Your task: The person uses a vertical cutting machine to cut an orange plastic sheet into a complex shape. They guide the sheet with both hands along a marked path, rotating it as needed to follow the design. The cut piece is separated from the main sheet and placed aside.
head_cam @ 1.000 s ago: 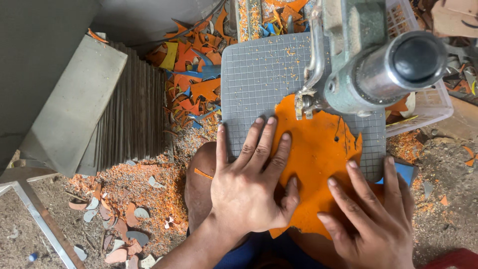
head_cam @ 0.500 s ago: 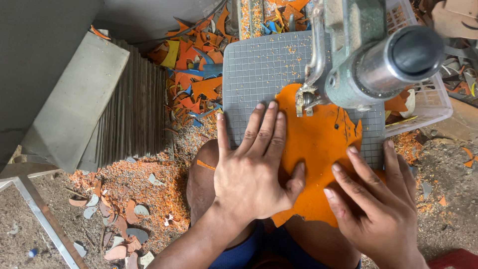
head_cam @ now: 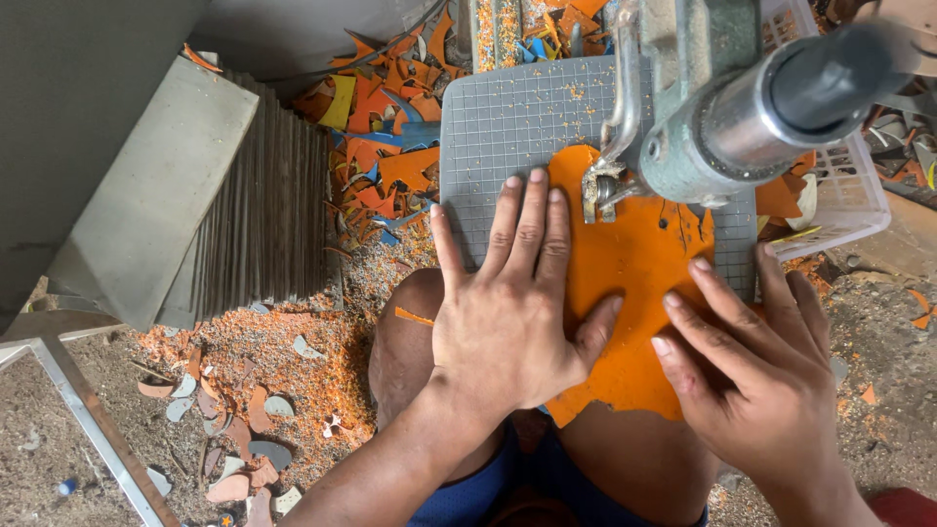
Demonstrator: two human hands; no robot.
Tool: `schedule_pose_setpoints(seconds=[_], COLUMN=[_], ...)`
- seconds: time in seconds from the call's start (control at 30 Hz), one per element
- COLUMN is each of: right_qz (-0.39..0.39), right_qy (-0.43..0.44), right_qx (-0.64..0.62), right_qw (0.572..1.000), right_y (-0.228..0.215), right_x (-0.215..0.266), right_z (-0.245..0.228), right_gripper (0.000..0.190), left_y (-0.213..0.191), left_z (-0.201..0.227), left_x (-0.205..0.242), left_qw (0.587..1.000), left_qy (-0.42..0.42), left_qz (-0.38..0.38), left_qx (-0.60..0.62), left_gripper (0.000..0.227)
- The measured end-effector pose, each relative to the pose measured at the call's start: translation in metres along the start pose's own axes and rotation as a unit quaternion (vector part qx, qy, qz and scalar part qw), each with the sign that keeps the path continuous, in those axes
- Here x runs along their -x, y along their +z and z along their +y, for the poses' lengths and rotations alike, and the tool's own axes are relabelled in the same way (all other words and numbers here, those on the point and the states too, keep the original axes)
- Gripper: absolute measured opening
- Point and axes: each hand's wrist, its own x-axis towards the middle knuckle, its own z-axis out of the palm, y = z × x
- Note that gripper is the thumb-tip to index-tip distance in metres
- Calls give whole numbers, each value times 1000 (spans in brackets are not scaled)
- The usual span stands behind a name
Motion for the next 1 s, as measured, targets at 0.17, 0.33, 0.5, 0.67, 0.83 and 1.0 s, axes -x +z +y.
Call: schedule_pose_setpoints(seconds=[0.17, 0.33, 0.5, 0.67, 0.83, 1.0], right_qz=[-3, -17, -11, -14, -20, -25], right_qy=[-8, -5, -9, -16, -27, -42], right_qx=[-6, 12, -15, -6, -20, -10], right_qw=[1000, 1000, 1000, 1000, 999, 999], right_y=[1, 0, 1, 0, -1, -1], right_x=[-3, -5, -9, -14, -21, -29], right_z=[7, 13, 22, 28, 37, 49], right_gripper=[30, 32, 30, 29, 29, 28], left_y=[2, 4, 8, 12, 16, 17], left_z=[0, 3, 5, 7, 10, 14], left_x=[-3, -7, -12, -15, -18, -22], left_qw=[1000, 1000, 1000, 1000, 999, 998], left_qy=[-1, -9, -12, -21, -33, -50], left_qz=[4, 4, 5, 15, 30, 30], left_qx=[-8, -15, -20, -12, 1, -7], left_gripper=[88, 89, 89, 88, 89, 91])
